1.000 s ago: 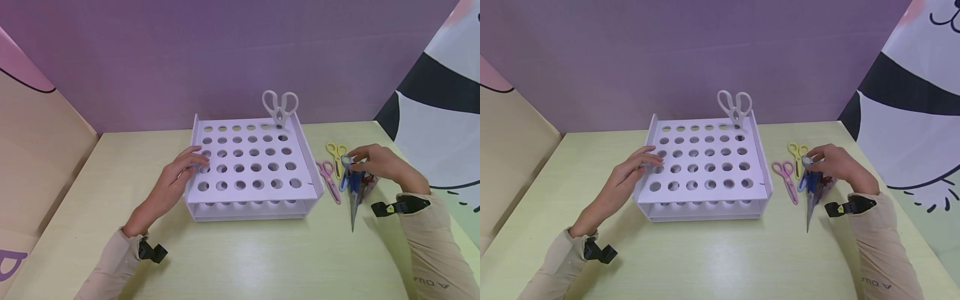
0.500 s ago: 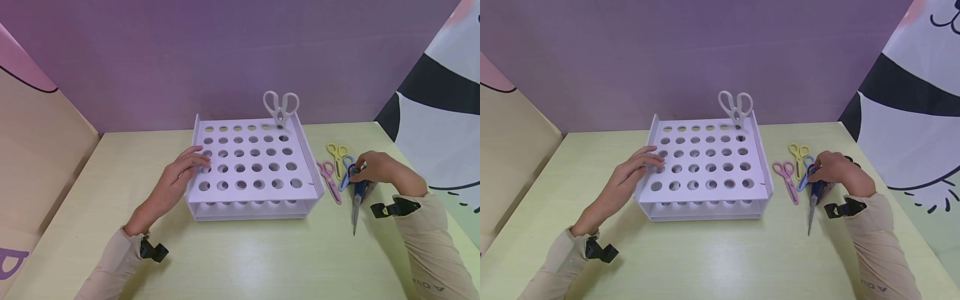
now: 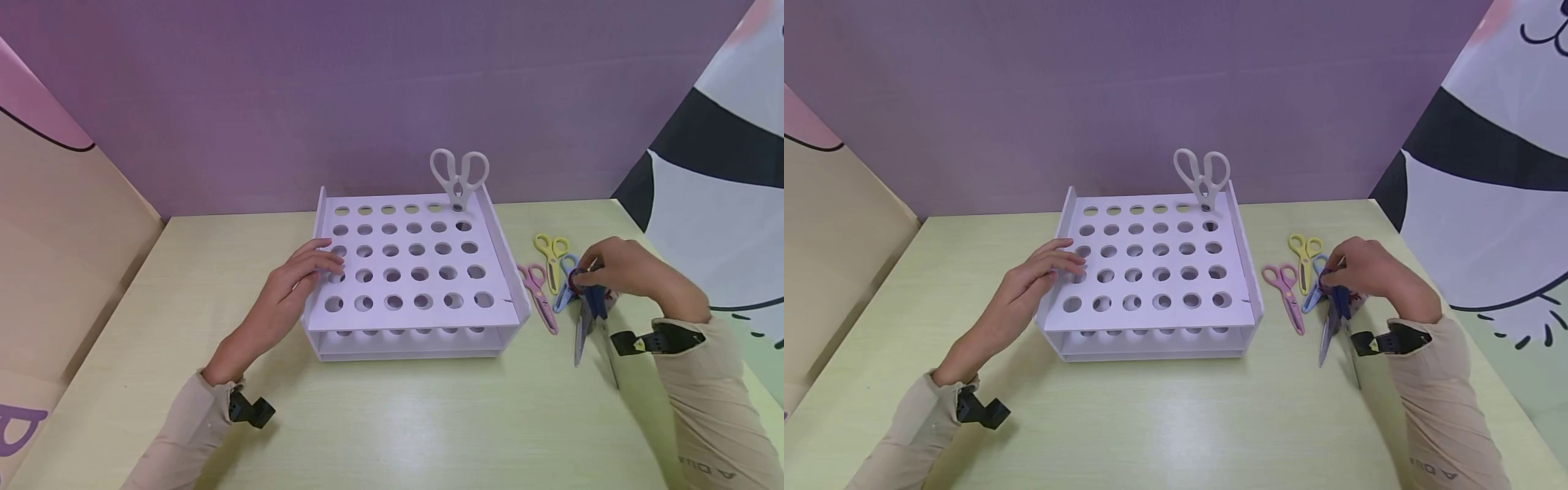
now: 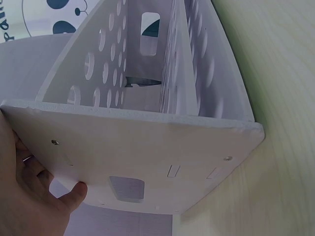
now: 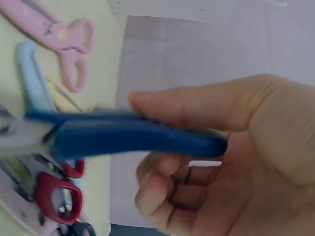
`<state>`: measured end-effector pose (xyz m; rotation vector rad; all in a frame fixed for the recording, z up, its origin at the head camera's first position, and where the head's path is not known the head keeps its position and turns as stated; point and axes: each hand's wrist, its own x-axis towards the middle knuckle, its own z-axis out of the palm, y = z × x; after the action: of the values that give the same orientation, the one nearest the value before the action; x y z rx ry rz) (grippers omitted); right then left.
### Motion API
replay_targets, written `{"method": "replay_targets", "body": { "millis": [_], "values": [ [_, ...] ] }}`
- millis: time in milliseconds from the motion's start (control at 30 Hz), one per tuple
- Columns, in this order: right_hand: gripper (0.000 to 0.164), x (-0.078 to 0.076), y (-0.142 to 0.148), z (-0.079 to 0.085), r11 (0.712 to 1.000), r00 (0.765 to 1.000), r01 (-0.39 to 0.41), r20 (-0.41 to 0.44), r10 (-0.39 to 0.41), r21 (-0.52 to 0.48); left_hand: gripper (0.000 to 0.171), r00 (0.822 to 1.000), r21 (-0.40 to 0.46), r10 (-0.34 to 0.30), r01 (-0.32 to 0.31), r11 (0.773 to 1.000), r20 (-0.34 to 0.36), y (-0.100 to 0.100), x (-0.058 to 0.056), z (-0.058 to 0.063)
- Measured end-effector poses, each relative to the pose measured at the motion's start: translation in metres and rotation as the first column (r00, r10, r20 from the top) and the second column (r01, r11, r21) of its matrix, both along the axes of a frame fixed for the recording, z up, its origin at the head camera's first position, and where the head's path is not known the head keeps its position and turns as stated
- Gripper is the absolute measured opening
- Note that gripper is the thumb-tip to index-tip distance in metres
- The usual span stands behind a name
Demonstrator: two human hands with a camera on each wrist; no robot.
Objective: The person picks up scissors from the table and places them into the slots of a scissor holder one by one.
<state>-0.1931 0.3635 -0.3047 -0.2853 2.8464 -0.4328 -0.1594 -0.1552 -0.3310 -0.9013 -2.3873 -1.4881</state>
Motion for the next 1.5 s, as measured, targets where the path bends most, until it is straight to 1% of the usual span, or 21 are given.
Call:
{"method": "replay_targets", "body": {
  "millis": [133, 233, 367, 467, 600, 733, 833, 967, 1067, 1233, 1367, 1500],
  "values": [
    [0.033, 0.005, 0.003, 0.011, 1.000, 0.994, 0.011, -0.105, -0.011, 0.001, 0.034, 1.000, -0.004, 0.000, 0.000, 1.000, -0.005, 0.000, -0.001, 0.000],
    [0.033, 0.010, 0.004, 0.020, 1.000, 0.986, 0.029, -0.163, -0.029, -0.003, 0.033, 1.000, -0.004, -0.003, 0.003, 1.000, -0.011, 0.000, -0.001, -0.001],
    [0.032, 0.017, 0.001, 0.030, 0.999, 0.972, 0.036, -0.232, -0.040, -0.019, 0.033, 1.000, -0.005, -0.003, 0.003, 1.000, -0.018, 0.000, -0.002, -0.001],
    [0.029, 0.021, -0.003, 0.035, 1.000, 0.957, 0.024, -0.290, -0.027, -0.014, 0.033, 1.000, -0.007, -0.002, 0.002, 1.000, -0.016, 0.000, -0.002, -0.002],
    [0.028, 0.027, -0.008, 0.041, 1.000, 0.940, 0.023, -0.340, -0.026, -0.012, 0.033, 1.000, -0.007, -0.001, 0.001, 1.000, -0.006, -0.001, 0.000, -0.001],
    [0.032, 0.031, -0.012, 0.047, 0.999, 0.928, 0.043, -0.371, -0.046, -0.017, 0.033, 1.000, -0.010, -0.001, 0.001, 1.000, -0.008, -0.001, 0.000, 0.000],
    [0.034, 0.036, -0.016, 0.052, 0.998, 0.913, 0.059, -0.402, -0.061, -0.018, 0.033, 1.000, -0.013, -0.003, 0.003, 1.000, -0.010, -0.001, 0.000, 0.000],
    [0.033, 0.042, -0.021, 0.057, 0.997, 0.888, 0.070, -0.452, -0.081, -0.040, 0.033, 1.000, -0.016, -0.004, 0.004, 1.000, -0.006, 0.000, 0.000, 0.001],
    [0.030, 0.047, -0.025, 0.061, 0.995, 0.864, 0.066, -0.495, -0.091, -0.069, 0.033, 1.000, -0.020, -0.006, 0.006, 1.000, -0.002, 0.001, 0.000, 0.002],
    [0.024, 0.055, -0.032, 0.065, 0.992, 0.814, 0.047, -0.570, -0.107, -0.120, 0.033, 1.000, -0.020, -0.003, 0.003, 1.000, -0.003, 0.001, 0.000, 0.001],
    [0.022, 0.059, -0.039, 0.068, 0.985, 0.781, 0.032, -0.611, -0.129, -0.167, 0.034, 1.000, -0.008, -0.002, 0.002, 1.000, -0.006, 0.000, 0.000, -0.002],
    [0.018, 0.062, -0.045, 0.070, 0.983, 0.738, 0.013, -0.661, -0.133, -0.183, 0.034, 1.000, -0.015, -0.007, 0.007, 1.000, -0.014, 0.000, -0.002, -0.002]
  ]
}}
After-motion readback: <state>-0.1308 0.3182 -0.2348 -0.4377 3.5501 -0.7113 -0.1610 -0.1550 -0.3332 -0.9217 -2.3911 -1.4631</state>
